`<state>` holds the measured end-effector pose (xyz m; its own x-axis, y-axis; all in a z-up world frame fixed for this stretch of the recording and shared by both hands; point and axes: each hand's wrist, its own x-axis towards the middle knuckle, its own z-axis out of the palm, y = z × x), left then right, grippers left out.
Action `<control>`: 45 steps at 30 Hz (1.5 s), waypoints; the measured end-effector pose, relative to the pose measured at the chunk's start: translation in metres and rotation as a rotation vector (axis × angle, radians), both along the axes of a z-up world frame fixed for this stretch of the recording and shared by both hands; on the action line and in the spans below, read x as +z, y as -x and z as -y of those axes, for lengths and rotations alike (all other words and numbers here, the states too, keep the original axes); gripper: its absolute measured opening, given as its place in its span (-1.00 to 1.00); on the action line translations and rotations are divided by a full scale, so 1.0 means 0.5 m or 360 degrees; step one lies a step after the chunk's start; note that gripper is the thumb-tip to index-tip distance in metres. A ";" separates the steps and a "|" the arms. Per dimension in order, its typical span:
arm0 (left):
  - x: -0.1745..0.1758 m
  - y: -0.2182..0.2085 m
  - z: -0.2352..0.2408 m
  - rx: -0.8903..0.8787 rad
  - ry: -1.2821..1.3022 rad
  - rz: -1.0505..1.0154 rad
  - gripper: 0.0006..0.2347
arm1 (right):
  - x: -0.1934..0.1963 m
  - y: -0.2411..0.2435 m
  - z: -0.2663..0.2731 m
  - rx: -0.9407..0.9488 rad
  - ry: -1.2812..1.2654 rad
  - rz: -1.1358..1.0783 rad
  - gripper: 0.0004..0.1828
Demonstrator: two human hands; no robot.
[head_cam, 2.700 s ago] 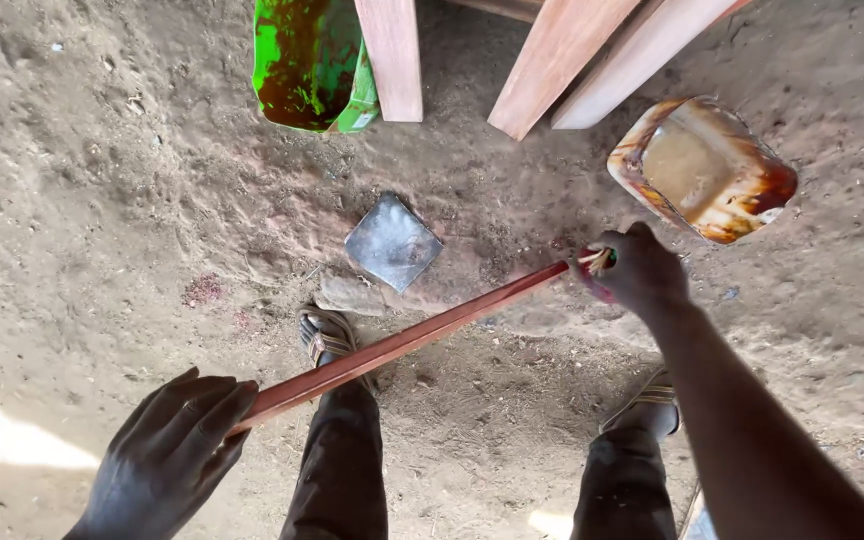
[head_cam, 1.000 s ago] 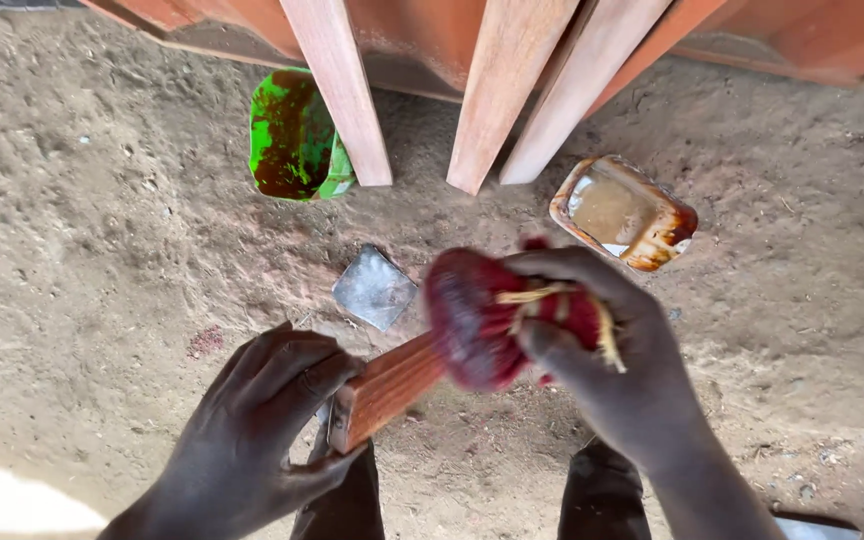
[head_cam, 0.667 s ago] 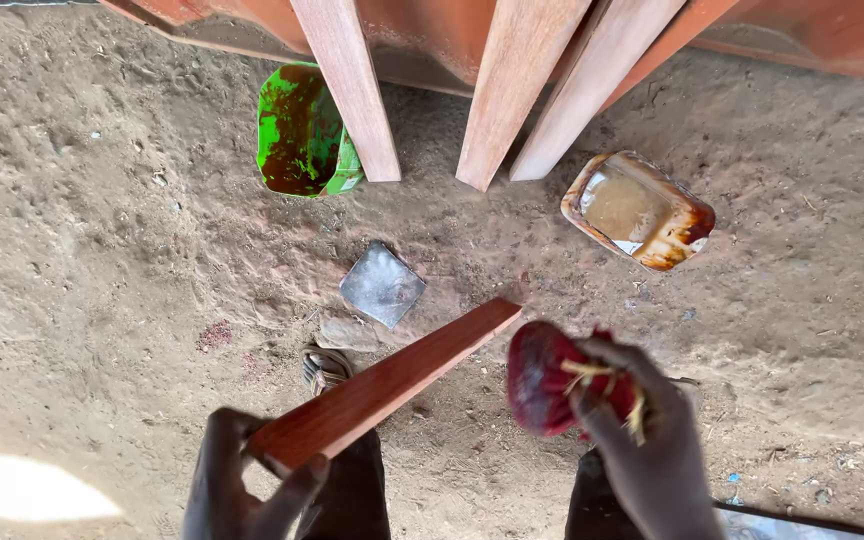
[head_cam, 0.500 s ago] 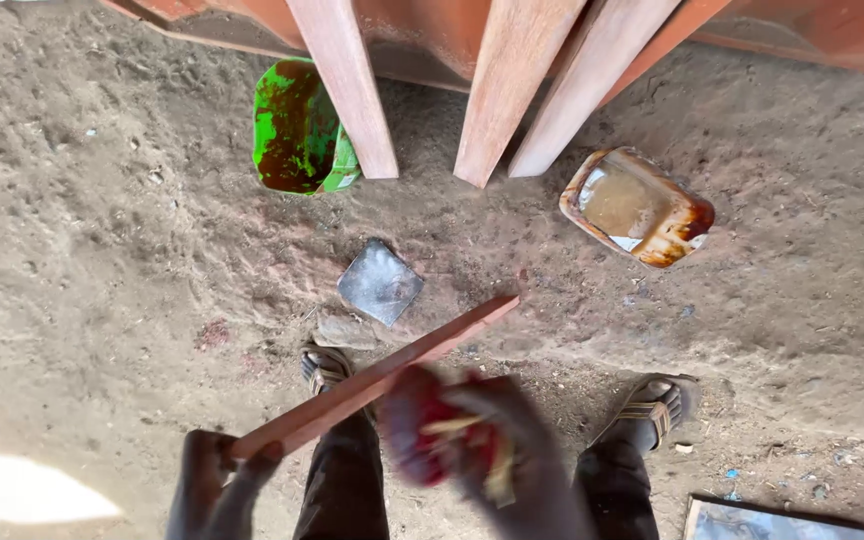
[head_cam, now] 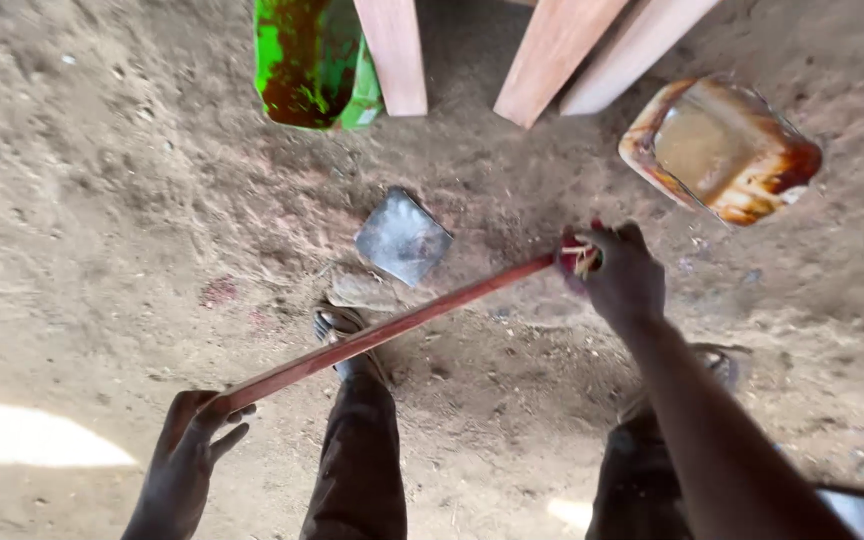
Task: Applying wood stain to multiple wooden planks using a rag
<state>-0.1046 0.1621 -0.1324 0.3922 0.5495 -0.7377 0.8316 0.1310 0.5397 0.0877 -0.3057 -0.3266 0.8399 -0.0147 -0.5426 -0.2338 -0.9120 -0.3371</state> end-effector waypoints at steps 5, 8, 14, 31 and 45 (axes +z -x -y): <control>0.022 0.021 0.012 -0.0239 -0.0048 0.0019 -0.73 | 0.061 -0.010 -0.048 0.0128 -0.0187 0.0038 -0.47; 0.054 -0.038 0.074 -0.0402 -0.0125 -0.0005 -0.70 | 0.170 0.008 -0.125 0.0102 -0.0313 0.0059 -0.47; 0.152 -0.143 0.189 -0.0730 -0.0393 0.0038 -0.64 | 0.494 0.031 -0.241 0.0051 -0.1421 0.0348 -0.54; 0.304 -0.320 0.416 -0.1955 -0.0911 0.0156 -0.33 | 0.438 0.047 -0.023 -0.0582 -0.1270 0.0484 -0.53; 0.353 -0.396 0.454 -0.2557 -0.1227 0.0869 -0.74 | 0.526 0.050 0.009 -0.0679 -0.1359 0.0448 -0.54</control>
<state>0.0932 -0.0651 0.0442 0.8869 -0.4307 -0.1672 -0.3684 -0.8776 0.3068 0.0625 -0.3100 -0.0634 0.9549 -0.0429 -0.2937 -0.2963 -0.1958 -0.9348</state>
